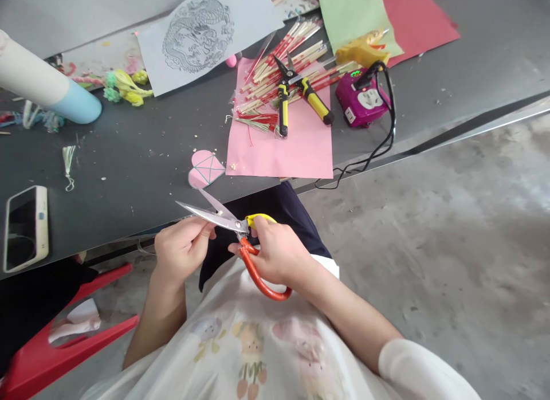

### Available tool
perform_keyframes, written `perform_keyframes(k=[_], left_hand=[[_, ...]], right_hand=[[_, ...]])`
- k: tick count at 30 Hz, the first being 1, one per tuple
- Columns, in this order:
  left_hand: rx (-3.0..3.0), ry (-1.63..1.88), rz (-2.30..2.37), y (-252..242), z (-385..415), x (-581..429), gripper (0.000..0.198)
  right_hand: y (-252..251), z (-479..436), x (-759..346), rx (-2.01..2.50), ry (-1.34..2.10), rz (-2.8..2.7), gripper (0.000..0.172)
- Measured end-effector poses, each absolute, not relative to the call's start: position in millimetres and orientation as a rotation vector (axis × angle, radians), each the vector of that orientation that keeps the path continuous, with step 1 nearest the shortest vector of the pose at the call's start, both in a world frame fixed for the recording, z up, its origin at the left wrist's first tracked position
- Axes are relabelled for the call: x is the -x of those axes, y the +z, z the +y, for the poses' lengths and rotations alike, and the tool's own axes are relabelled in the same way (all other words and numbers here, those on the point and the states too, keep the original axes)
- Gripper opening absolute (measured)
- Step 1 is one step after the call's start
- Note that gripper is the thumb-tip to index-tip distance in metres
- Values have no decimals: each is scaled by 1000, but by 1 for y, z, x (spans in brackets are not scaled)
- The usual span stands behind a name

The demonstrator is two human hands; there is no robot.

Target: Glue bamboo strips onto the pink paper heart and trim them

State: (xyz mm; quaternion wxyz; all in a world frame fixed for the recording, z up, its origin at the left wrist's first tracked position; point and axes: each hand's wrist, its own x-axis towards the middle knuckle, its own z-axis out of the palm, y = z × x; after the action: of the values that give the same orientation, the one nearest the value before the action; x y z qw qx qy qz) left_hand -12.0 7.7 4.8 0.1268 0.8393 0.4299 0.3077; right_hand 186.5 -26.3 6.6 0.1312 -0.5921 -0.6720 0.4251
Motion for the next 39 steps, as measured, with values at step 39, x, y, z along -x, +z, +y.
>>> perform_keyframes(k=[39], left_hand=[[-2183, 962, 1288, 29, 7, 11, 22]], right_hand=[[15, -19, -191, 1562, 1062, -2102, 38]])
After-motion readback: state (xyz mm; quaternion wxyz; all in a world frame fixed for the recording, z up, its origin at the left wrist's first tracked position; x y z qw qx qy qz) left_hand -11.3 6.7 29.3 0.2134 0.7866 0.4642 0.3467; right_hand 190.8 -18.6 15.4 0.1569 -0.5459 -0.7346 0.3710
